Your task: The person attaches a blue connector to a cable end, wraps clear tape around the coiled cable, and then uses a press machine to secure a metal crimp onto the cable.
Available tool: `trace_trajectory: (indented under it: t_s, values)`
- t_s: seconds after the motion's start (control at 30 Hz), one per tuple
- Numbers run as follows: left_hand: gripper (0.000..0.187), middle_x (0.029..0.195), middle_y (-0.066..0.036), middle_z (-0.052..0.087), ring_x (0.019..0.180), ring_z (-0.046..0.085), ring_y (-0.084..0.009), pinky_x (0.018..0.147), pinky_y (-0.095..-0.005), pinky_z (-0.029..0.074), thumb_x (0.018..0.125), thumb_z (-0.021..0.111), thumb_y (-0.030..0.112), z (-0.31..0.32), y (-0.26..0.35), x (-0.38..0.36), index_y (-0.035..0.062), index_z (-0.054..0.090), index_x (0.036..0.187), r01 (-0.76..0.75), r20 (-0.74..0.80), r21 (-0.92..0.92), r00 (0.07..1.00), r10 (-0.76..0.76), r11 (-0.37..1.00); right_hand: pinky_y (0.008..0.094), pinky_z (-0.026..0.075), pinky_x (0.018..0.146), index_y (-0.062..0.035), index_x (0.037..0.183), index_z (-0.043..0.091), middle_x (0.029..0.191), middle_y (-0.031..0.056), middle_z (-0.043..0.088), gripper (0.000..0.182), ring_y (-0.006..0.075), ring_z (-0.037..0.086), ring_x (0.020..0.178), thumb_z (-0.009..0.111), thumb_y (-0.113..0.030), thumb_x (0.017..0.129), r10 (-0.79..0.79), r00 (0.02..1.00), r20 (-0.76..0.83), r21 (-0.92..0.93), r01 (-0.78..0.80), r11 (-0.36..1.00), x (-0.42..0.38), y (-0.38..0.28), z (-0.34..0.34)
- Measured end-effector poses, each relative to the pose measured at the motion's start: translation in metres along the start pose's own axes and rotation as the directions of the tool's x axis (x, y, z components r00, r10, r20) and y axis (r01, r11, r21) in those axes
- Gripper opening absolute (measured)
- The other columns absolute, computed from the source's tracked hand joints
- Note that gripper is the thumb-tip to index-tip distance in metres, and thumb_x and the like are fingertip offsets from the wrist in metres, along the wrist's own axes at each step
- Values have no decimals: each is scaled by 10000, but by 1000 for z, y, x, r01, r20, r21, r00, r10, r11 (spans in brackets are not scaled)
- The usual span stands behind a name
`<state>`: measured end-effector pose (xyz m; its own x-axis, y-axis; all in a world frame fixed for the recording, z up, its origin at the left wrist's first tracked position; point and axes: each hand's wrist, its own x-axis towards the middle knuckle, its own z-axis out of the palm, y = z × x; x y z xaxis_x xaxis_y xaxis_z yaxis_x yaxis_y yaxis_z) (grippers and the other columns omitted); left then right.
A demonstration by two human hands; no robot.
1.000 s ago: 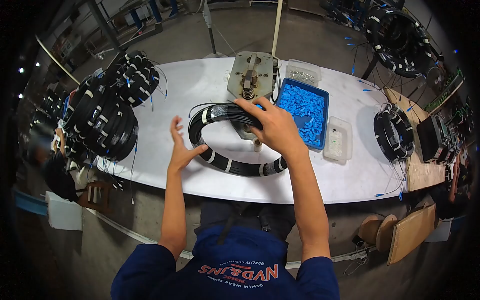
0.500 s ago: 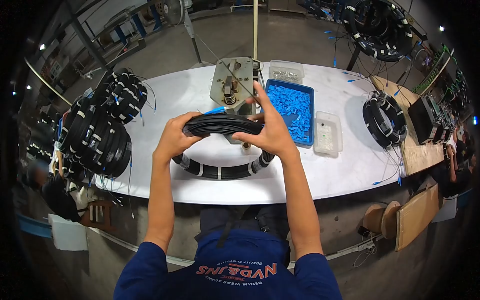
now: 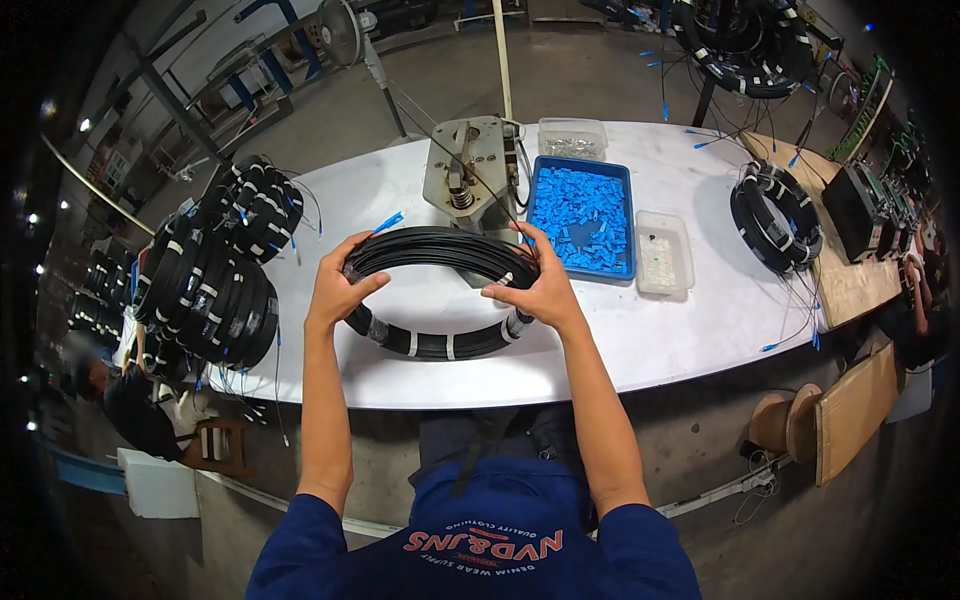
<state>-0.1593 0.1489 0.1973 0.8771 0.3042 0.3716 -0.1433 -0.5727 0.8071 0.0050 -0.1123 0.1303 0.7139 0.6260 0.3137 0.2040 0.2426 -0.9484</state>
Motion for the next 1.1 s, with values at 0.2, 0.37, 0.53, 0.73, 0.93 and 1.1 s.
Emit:
trace_trajectory:
  t_s: [0.2,0.37,0.53,0.73,0.93,1.1]
  values:
    - [634,1002,-104,709,916,661,-161,855,-291,512,708,863,251,-4,0,-2,-35,604,1210,53,44,9,998,-54,999,334,485,950,-57,1360,477,1149,150,655,771,241,642,1052,806,-131,667,-61,997,56,-264,73,962,-1,-13,2]
    - [599,960,-60,691,878,632,-133,836,-270,500,710,867,255,3,-12,-21,-22,620,1180,142,5,-68,990,-142,988,382,484,974,-90,1338,533,1231,149,630,724,332,606,1114,733,-83,643,-311,924,221,-493,381,782,9,-49,6]
    - [579,961,-36,684,877,620,-117,820,-261,498,706,869,225,13,-40,-41,-3,624,1179,197,65,-102,979,-191,975,398,531,826,-155,1285,572,1030,124,643,673,332,634,940,749,-73,641,-214,903,374,-599,411,687,26,-84,-1]
    - [652,1038,-68,669,923,638,-132,836,-280,525,762,837,303,18,-48,-45,19,561,1280,273,80,-204,962,-262,940,365,523,832,-132,1249,596,1098,118,662,643,324,643,959,720,-14,630,-94,947,306,-733,297,612,33,-90,-3]
    - [820,1121,-129,644,903,655,-193,805,-313,532,832,770,417,5,-30,-28,48,369,1446,359,107,-142,932,-346,923,368,534,738,-169,1210,624,959,83,671,583,296,653,826,728,-48,649,-334,924,188,-704,364,610,39,-61,-18]
    - [1065,1377,-199,492,1148,573,-287,1008,-394,460,748,841,375,-1,-23,-23,98,183,1538,411,107,106,901,-421,906,352,517,854,-95,1227,625,1072,132,684,601,310,659,954,673,66,650,-254,956,149,-699,284,657,38,-60,-29]
